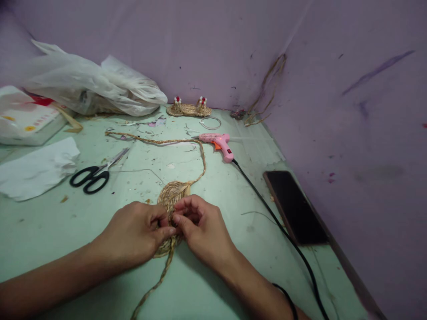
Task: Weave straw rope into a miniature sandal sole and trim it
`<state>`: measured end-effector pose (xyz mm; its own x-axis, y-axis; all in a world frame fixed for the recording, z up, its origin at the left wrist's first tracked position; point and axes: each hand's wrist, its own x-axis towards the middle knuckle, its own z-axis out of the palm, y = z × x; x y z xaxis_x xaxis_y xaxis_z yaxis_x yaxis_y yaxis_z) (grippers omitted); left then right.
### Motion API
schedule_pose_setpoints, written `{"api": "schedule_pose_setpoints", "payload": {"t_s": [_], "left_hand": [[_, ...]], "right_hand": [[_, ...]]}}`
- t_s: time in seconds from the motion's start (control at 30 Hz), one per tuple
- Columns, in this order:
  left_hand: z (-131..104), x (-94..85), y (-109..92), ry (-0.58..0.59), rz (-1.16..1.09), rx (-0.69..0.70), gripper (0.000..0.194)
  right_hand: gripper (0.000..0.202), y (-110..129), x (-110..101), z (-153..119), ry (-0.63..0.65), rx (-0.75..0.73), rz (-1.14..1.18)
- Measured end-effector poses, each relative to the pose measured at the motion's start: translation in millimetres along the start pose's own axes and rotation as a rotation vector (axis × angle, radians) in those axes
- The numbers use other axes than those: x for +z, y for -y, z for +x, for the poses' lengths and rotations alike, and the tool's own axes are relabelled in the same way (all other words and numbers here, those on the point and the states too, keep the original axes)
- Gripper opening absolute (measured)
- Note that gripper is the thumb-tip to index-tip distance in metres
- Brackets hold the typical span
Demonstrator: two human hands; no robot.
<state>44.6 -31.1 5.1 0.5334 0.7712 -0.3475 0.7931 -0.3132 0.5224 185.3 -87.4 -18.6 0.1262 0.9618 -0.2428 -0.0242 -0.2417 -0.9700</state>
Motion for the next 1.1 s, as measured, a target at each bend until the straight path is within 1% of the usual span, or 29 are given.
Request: {"api": "schedule_pose_setpoints", "payload": {"t_s": [0.07,0.13,0.2,0.27,0.4,0.47,0.6,0.73,0.83,0.93,1.1], "left_hand": [[1.3,0.3,0.4,0.014,-0.027,-0.019,0.019],[1.8,0.3,0.5,0.03,-0.062,-0.042,0.019],[1.8,0.1,0.5,0.037,-0.09,-0.06,0.018],[1.5,-0.2,0.7,0.037,-0.103,-0.059,0.018],[0.9,0.1,1.6,0.039,-0.103,-0.045,0.018],[-0.1,1.1,2.0,0.035,-0.091,-0.049,0.018],[-3.8,4.7,2.2,-0.004,-0.036,-0.06,0.019],[-6.7,6.0,2.2,-0.021,-0.008,-0.038,0.021],[-7.0,4.1,1.6,-0.006,0.0,-0.044,0.021],[-5.9,3.0,1.6,0.004,-0.002,-0.051,0.021],[-3.7,6.5,6.2,-0.004,-0.025,-0.018,0.019]], "right_hand": [[0.014,1.8,-5.9,-1.5,-0.055,-0.043,-0.089],[0.014,3.7,-12.7,-1.8,-0.117,-0.051,-0.183],[0.012,4.3,-18.9,-1.2,-0.137,-0.046,-0.278],[0.012,3.4,-23.3,-0.5,-0.108,-0.089,-0.381],[0.015,1.0,-24.9,-1.3,0.008,-0.235,-0.565],[0.016,1.2,-23.6,-2.1,0.025,-0.275,-0.619],[0.015,1.8,-19.7,-3.1,0.005,-0.318,-0.628],[0.019,-2.0,-15.6,-2.3,0.115,-0.435,-0.555],[0.022,-6.7,-14.3,-0.2,0.168,-0.518,-0.575],[0.02,-9.3,-15.4,2.9,0.184,-0.552,-0.617],[0.015,-8.1,-17.8,8.4,0.237,-0.593,-0.706]]}}
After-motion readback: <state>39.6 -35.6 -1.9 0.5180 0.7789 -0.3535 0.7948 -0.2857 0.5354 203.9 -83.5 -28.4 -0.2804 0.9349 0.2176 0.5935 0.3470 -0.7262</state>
